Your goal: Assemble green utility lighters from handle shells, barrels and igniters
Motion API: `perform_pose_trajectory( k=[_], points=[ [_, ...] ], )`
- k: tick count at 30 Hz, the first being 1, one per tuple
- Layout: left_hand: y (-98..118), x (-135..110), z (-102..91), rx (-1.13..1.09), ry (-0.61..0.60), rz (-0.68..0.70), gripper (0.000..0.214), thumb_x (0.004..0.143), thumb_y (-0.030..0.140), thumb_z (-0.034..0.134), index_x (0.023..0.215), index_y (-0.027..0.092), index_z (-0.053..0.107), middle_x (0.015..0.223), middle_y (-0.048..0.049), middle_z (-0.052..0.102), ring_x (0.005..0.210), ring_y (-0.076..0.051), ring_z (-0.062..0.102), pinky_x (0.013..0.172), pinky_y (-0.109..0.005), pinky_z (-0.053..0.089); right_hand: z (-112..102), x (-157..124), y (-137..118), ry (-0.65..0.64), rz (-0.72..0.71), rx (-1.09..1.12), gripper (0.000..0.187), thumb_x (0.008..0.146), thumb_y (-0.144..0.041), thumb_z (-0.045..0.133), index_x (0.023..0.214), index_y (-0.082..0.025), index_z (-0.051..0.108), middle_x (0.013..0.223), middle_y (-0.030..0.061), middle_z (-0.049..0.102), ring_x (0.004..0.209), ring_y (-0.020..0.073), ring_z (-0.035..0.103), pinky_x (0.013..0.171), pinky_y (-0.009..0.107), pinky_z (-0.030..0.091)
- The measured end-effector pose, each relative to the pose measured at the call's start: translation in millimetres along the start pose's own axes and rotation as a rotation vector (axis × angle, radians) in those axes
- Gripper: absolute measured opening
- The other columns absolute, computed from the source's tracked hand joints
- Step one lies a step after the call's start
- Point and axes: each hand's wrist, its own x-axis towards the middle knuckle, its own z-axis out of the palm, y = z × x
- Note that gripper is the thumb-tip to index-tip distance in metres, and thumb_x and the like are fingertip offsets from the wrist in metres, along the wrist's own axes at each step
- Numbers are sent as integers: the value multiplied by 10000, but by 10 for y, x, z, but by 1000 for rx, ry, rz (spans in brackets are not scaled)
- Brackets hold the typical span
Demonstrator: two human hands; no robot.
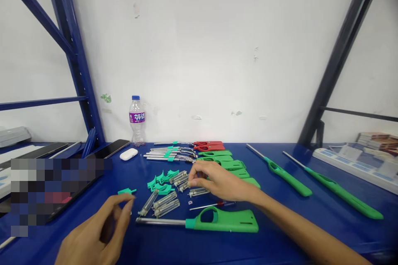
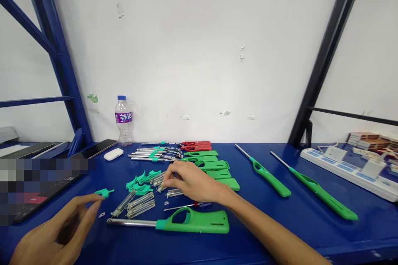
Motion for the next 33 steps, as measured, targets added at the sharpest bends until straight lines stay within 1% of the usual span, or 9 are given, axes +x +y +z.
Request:
perform_pose_trajectory(
  k=[2,6,9,17,22,24,27,30,33],
  points=[
    [349,131,73,-179,27,139,342,976,582,637,1152,312,751,577,104,576,398,-107,461,450,-200,429,-32,-38,-95,-1,-6,77,129,1057,-248,694,930,-227,687,942,-10,699,859,161,623,785,286,471],
    [1056,318,240,-570,-139,289,233,956,362,744,1173,343,828,813,50,774,508,-87,610,445,-153,467,-20,-283,-268,108,44,248,296,1082,-489,625,922,-240,609,899,-13,641,830,163,581,768,290,475],
    [1313,250,337,-782,-190,292,157,977,315,756,1071,346,878,908,-3,795,545,-98,636,491,-185,525,127,-556,-320,210,96,375,501,1089,-709,460,896,-250,511,824,-16,581,764,164,557,729,291,487],
    [1322,10,457,-854,-210,218,164,980,374,754,890,322,880,809,-28,759,550,-128,649,483,-233,520,552,-787,-266,412,181,545,603,1020,-819,495,837,-247,537,762,-13,585,732,175,563,741,289,472],
    [1298,86,520,-840,-427,45,285,1049,478,642,912,251,747,667,29,716,497,-130,688,499,-205,548,278,-1045,-164,567,219,220,587,1122,-694,378,852,-250,653,842,16,673,822,199,625,798,293,470],
    [1301,58,564,-771,-425,76,252,1074,441,609,945,260,728,546,58,663,500,-139,697,492,-188,519,104,-1236,-74,641,266,100,541,1123,-642,433,818,-253,653,824,8,661,808,198,625,783,291,469],
    [1354,-46,669,-675,-348,211,196,1054,364,610,943,277,746,685,33,757,523,-128,704,452,-191,472,-111,-1464,75,688,334,-69,499,1107,-593,493,772,-252,634,835,17,675,844,221,661,787,309,477],
    [1477,-168,821,-658,-293,263,171,1033,308,608,963,286,763,873,-3,813,590,-131,737,463,-201,485,-234,-1478,151,633,358,-240,375,1136,-500,457,946,-256,667,881,32,719,877,248,707,791,339,500],
    [1618,-260,969,-659,-236,286,164,1033,254,610,1019,298,768,816,7,792,567,-125,715,519,-206,528,-297,-1280,97,482,308,-397,241,1159,-329,419,1242,-250,631,986,49,753,902,248,720,813,364,521]
  ],
)
